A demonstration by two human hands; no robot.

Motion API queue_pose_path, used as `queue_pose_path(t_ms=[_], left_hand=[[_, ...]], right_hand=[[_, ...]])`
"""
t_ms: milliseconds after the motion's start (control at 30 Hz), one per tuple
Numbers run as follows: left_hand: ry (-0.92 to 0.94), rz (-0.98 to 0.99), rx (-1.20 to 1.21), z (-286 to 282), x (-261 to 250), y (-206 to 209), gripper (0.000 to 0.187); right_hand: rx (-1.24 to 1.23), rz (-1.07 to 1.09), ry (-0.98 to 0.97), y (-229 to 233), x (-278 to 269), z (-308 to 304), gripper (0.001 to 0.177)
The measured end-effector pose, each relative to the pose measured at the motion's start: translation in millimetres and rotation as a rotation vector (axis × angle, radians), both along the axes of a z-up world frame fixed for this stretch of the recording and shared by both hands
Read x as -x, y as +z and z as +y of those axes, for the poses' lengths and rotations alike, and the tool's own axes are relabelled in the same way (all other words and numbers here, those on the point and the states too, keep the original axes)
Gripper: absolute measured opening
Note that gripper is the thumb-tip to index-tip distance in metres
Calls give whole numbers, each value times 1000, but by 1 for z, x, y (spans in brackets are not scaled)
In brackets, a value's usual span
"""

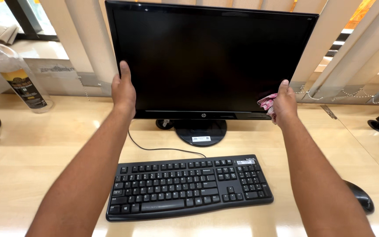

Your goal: The person cleans a computer mouse, a keyboard, and a monitor by hand with a cloth.

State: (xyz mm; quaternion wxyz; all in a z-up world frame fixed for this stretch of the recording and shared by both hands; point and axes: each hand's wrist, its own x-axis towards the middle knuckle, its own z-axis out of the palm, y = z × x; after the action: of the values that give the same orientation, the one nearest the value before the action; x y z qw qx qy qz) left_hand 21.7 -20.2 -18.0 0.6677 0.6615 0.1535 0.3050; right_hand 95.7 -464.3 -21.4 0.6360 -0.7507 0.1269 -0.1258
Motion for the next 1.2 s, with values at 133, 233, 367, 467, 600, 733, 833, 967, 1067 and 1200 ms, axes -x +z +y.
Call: queue_pose_path(t_ms=[133, 233, 367, 467, 600, 733, 833, 967, 1067, 1200], left_hand=[[-63, 32, 19, -5, 3, -5, 111], [-79, 70, 11, -5, 5, -3, 112], [-112, 49, -7, -7, 14, 8, 111], [-111, 154, -64, -10, 32, 4, 112], [88, 421, -951, -1, 109, -27, 122], [-400, 1211, -956, -13, 235, -57, 148], [-490, 1221, -985, -29, 270, -56, 156], [-345, 966, -838, -28, 273, -48, 146], [-321, 795, -752, -32, 263, -51, 122], [-317, 779, -818, -46, 243, -66, 121]], right_hand=[[9, -16, 26, 0, -1, -9, 51], [-47, -109, 23, -8, 0, -5, 49], [58, -55, 9, -6, 5, -2, 46], [59, -75, -23, -13, 15, -1, 54], [286, 8, -17, -37, 73, -4, 74], [440, 352, 196, -60, 154, -29, 68], [619, 561, 344, -67, 206, -32, 91], [779, 443, 426, -67, 247, -13, 123], [911, 413, 355, -62, 252, -9, 119], [880, 362, 278, -75, 239, -28, 112]])
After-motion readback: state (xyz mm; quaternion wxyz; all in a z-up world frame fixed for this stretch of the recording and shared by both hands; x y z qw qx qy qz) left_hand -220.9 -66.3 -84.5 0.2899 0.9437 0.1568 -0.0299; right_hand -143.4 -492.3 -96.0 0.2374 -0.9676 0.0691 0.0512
